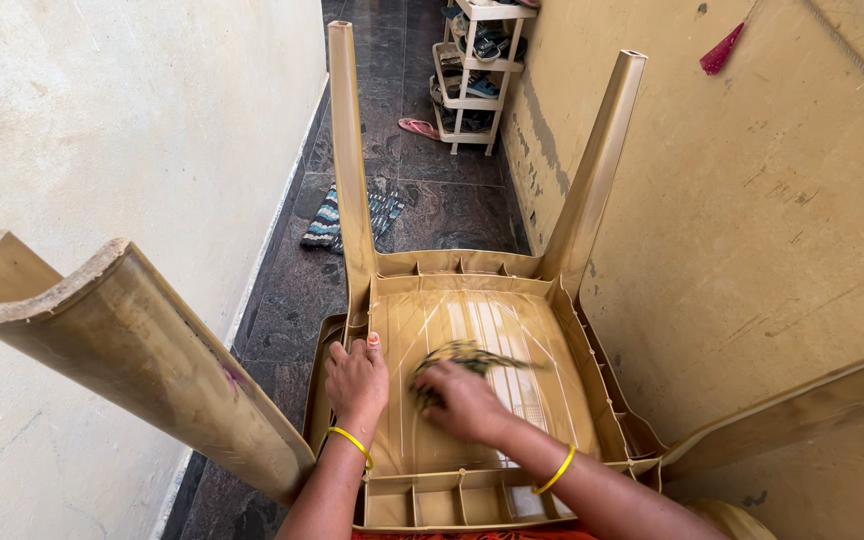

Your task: The person cleans the underside of an overturned beige plastic chair using a patterned cloth. They wipe the seat and legs, then dip the cloth into a blue plastic jug of water to rinse it before continuing to wipe the chair's surface.

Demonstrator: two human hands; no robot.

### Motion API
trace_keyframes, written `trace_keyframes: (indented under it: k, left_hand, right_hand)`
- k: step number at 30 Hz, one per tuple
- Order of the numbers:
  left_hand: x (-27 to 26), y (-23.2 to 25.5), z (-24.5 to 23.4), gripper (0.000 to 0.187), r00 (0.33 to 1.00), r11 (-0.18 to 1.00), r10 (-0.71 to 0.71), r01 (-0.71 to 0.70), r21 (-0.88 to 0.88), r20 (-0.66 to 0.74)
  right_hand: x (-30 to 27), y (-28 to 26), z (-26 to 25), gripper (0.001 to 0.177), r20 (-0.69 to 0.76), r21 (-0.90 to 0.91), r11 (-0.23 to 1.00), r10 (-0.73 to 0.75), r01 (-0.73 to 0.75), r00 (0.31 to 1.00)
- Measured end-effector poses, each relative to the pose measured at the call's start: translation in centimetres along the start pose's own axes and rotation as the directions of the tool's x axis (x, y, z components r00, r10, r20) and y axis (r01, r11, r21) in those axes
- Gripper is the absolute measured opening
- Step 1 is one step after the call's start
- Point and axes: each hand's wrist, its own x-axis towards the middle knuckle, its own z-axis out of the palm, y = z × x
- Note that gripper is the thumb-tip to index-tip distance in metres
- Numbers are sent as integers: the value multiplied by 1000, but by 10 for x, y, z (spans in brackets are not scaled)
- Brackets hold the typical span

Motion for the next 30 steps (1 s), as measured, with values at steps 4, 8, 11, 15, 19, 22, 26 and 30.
trace_keyframes:
  k: [4,8,11,15,19,22,26,30]
  left_hand:
    - [0,-2,0,69,1000,999,-16,16,-45,1]
    - [-1,-1,-4,70,1000,999,-11,13,-45,23]
    - [-1,2,-6,68,998,1000,-12,14,-27,60]
    - [-1,2,-7,64,999,1000,22,-23,11,48]
    - [0,5,-8,62,998,1000,15,-17,25,65]
    - [0,2,-7,62,997,999,23,-25,33,69]
    - [1,2,-5,62,996,998,30,-35,59,81]
    - [2,5,-8,60,995,995,-7,-3,97,103]
  right_hand:
    - [-2,-34,11,42,342,58,934,-351,353,872]
    - [-17,-11,-9,37,529,86,936,-332,340,781]
    - [-34,40,-33,29,650,-40,992,-66,120,757]
    - [-67,111,-65,14,633,-522,851,349,49,691]
    - [-79,125,-75,13,555,-763,616,472,194,684]
    - [-60,87,-107,16,457,-819,562,520,114,721]
    - [-37,22,-166,35,67,-450,890,112,-70,991]
    - [-25,6,-168,35,-66,-381,918,-145,109,987]
